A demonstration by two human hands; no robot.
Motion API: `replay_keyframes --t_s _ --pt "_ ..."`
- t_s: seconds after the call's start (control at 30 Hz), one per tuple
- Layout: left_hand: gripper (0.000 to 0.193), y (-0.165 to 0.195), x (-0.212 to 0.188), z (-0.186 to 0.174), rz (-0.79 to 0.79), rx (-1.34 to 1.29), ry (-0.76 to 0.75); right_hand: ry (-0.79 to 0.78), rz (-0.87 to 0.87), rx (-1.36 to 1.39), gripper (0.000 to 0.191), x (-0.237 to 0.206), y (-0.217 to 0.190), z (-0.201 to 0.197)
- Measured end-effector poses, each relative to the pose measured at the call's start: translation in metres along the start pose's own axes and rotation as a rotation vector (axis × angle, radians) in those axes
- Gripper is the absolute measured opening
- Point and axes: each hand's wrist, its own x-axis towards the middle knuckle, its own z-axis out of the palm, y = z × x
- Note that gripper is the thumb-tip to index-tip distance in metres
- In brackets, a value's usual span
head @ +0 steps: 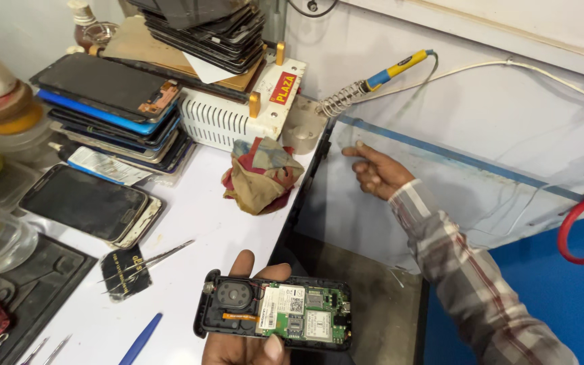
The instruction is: The person disassembles a red mobile phone using a purple screwdriver and a black screwdriver, removes the back cover, sprays liquid on the internal components, and cleans them with a blue brush. The person then uses a soldering iron on the circuit board.
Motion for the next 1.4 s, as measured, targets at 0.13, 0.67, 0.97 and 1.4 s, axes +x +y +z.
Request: replay_keyframes --t_s 0.13,0.67,0.97,1.4 --pt "0.088 -0.001 -0.004 -0.004 -0.017 0.016 0.04 0.357 -0.388 -0.297 0.026 0.019 0.005 0.018" --pt "0.091 0.009 0.007 -0.005 -0.034 -0.008 0.239 0.763 -1.235 -1.401 0.013 0.032 0.013 0.047" --pt "0.08 -0.018 0.017 -0.014 -0.053 -0.039 0.095 0.463 -1.275 -1.105 0.005 -0.076 0.079 0.074" --pt "0.053 -0.032 0.031 0.028 -0.279 0.036 0.002 -0.097 -0.385 0.248 0.03 -0.167 0.137 0.094"
